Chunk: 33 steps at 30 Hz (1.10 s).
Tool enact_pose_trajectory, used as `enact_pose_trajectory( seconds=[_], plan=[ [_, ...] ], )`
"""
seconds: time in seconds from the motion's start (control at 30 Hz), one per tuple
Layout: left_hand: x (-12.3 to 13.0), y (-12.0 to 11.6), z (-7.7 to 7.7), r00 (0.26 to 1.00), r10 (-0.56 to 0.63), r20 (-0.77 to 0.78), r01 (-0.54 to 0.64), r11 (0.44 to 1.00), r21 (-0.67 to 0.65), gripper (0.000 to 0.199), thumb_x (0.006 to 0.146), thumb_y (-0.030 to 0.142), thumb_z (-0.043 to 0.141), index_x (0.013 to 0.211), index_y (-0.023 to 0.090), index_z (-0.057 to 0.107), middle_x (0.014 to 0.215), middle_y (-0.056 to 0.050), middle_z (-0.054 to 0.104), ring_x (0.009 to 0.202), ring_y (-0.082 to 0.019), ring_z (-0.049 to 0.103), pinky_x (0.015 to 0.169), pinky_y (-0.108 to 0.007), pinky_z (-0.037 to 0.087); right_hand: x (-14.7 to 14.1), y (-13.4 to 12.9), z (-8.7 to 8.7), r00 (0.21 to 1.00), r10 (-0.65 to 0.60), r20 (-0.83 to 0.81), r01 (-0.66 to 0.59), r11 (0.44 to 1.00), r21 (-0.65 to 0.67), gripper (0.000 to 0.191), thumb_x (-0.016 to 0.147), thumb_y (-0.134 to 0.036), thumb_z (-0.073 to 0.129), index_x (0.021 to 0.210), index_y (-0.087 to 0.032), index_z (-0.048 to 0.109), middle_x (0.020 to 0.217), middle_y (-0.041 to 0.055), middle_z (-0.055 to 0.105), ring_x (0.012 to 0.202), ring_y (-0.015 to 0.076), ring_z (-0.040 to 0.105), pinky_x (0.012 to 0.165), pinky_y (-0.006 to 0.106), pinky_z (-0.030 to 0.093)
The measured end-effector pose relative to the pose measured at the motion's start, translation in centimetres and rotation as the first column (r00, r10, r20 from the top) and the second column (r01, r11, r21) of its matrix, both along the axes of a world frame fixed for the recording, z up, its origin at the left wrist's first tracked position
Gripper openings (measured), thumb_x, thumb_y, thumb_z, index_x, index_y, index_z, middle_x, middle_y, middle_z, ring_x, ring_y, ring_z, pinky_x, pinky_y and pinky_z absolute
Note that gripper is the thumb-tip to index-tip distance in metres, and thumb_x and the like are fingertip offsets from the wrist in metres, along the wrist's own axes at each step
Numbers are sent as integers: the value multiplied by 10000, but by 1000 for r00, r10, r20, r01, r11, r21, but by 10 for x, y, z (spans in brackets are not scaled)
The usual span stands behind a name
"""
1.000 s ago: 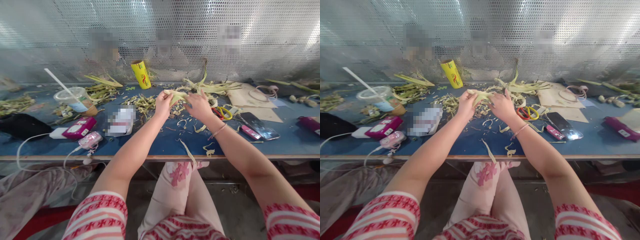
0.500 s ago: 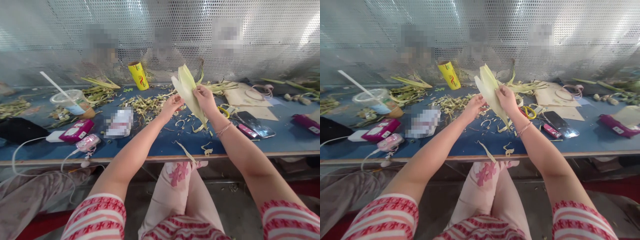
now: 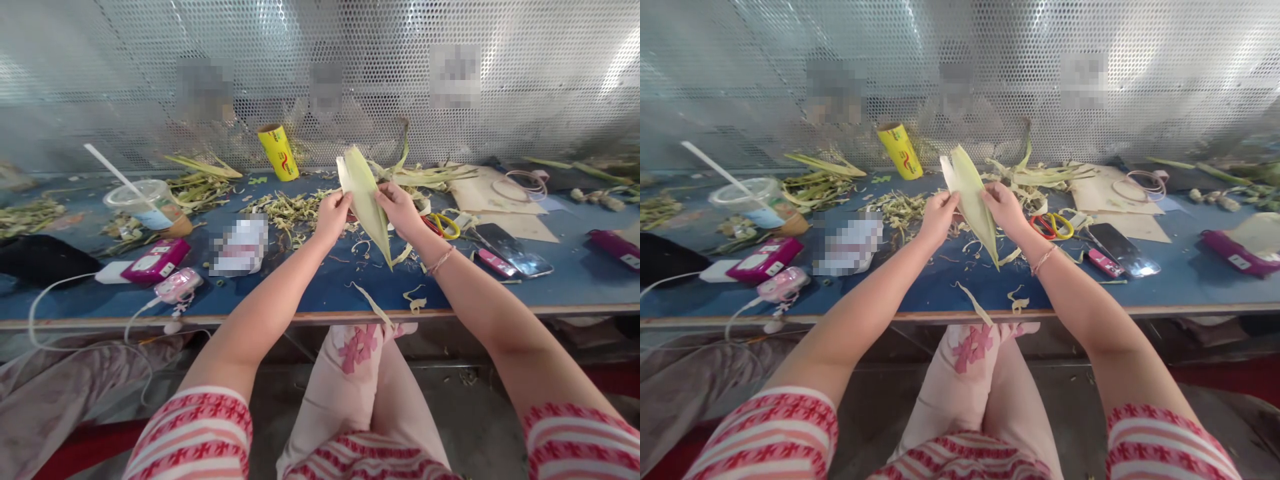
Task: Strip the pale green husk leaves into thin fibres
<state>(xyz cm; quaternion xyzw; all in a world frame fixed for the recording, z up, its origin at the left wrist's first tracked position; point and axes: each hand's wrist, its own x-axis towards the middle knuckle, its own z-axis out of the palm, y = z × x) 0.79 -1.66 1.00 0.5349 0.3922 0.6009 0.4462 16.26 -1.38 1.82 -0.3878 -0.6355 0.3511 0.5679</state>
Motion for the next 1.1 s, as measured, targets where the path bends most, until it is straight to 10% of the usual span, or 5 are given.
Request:
enact_pose_trajectory(
  seconds=[0.23,0.53,0.8,1.1],
  plan=[
    [-3,3,-3,998,15,56,-15,1000,-7,279,896,387,630,728,170,682,661,-31,661,680,-161,682,688,-306,588,-2,-1,-7,997,-5,-83,-6,991,-130,462,818,-652,607,728,-221,467,596,-68,355,525,79,328,466,211,264],
    [-3,2,0,972,91,218,-82,995,-49,248,875,370,674,731,174,622,669,-6,625,747,-159,685,756,-299,586,8,10,-3,979,-195,-59,199,978,63,282,937,-338,549,704,-210,454,631,-62,341,594,90,337,566,203,326],
    [-7,0,12,883,124,453,-2,965,-261,121,910,178,575,789,184,588,673,5,637,625,-105,631,628,-214,525,14,6,8,958,-46,-284,5,990,-143,175,816,-191,659,893,-233,507,727,-79,570,575,74,532,526,179,460],
    [-22,12,13,842,-12,540,138,971,-193,445,679,238,832,1087,181,661,725,-21,698,720,-160,682,673,-256,543,57,18,36,658,-209,-723,36,968,-248,207,854,-87,547,720,-211,450,565,-95,478,472,20,450,493,104,463]
  ],
)
